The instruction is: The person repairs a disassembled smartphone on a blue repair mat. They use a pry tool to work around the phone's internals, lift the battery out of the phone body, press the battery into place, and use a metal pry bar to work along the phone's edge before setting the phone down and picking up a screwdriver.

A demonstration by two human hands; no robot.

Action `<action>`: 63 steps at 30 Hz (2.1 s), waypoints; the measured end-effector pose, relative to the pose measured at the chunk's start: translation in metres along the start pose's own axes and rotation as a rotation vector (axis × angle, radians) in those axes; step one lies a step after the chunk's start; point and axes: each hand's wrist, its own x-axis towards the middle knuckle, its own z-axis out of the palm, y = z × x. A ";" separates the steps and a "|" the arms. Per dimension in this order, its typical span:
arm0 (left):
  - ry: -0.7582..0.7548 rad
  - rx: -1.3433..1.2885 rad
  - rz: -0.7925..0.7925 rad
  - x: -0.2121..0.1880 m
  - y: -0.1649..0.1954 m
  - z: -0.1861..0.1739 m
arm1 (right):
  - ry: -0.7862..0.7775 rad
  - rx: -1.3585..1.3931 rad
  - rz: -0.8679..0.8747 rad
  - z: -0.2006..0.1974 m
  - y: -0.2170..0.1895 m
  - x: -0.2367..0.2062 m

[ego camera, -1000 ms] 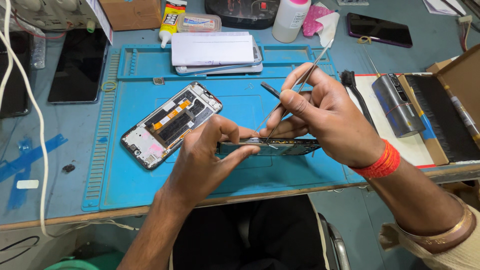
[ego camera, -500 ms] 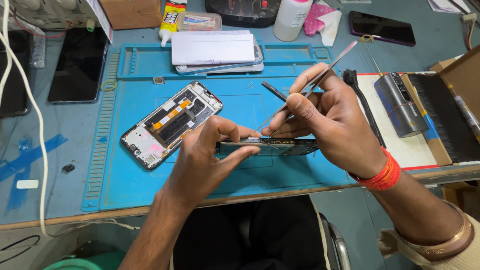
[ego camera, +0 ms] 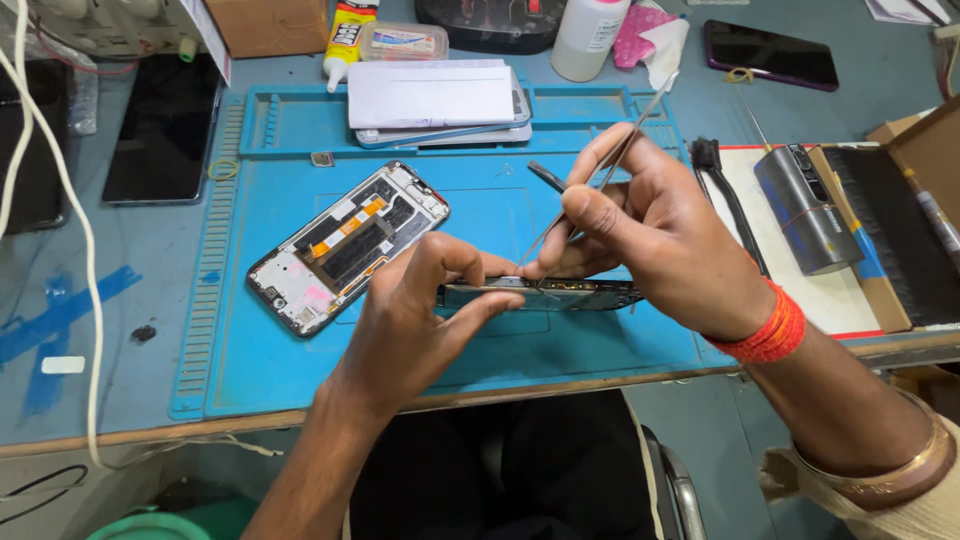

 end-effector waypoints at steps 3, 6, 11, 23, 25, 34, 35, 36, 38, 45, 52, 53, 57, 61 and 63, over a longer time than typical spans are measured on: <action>-0.016 0.017 -0.050 0.002 -0.002 0.002 | 0.006 -0.069 -0.028 -0.002 0.003 0.000; -0.017 -0.004 -0.029 0.002 -0.001 0.002 | -0.011 0.009 -0.042 -0.002 0.004 -0.002; -0.032 -0.068 0.011 0.004 0.001 0.000 | 0.027 0.030 -0.075 -0.002 0.004 -0.002; -0.046 -0.085 0.024 0.005 0.011 -0.002 | 0.222 0.297 -0.403 -0.033 0.029 -0.024; -0.049 -0.091 0.025 0.005 0.011 -0.002 | 0.261 0.282 -0.407 -0.040 0.032 -0.029; -0.048 -0.078 0.036 0.004 0.011 -0.002 | 0.276 0.153 -0.443 -0.032 0.030 -0.044; -0.047 -0.076 0.037 0.004 0.011 -0.002 | 0.265 0.119 -0.473 -0.031 0.029 -0.043; -0.046 -0.073 0.038 0.004 0.011 -0.003 | 0.287 0.089 -0.458 -0.029 0.028 -0.043; -0.042 -0.062 0.044 0.004 0.010 -0.002 | 0.360 0.035 -0.384 -0.028 0.025 -0.042; -0.025 -0.048 -0.033 0.001 0.010 -0.004 | 0.078 -0.720 -0.203 -0.030 0.026 -0.040; 0.065 0.005 -0.170 0.009 0.009 0.004 | 0.007 -0.833 -0.215 -0.034 0.020 -0.031; 0.104 0.110 -0.137 0.011 0.010 0.007 | 0.018 -0.814 -0.134 -0.032 0.019 -0.031; 0.227 0.343 -0.115 0.017 0.018 0.019 | 0.045 -0.685 -0.015 -0.022 0.024 -0.031; 0.218 0.150 -0.298 0.013 0.032 0.025 | 0.192 -0.396 0.089 -0.017 0.031 -0.035; 0.147 -0.013 -0.510 0.012 0.040 0.028 | 0.279 -0.365 0.054 -0.014 0.031 -0.039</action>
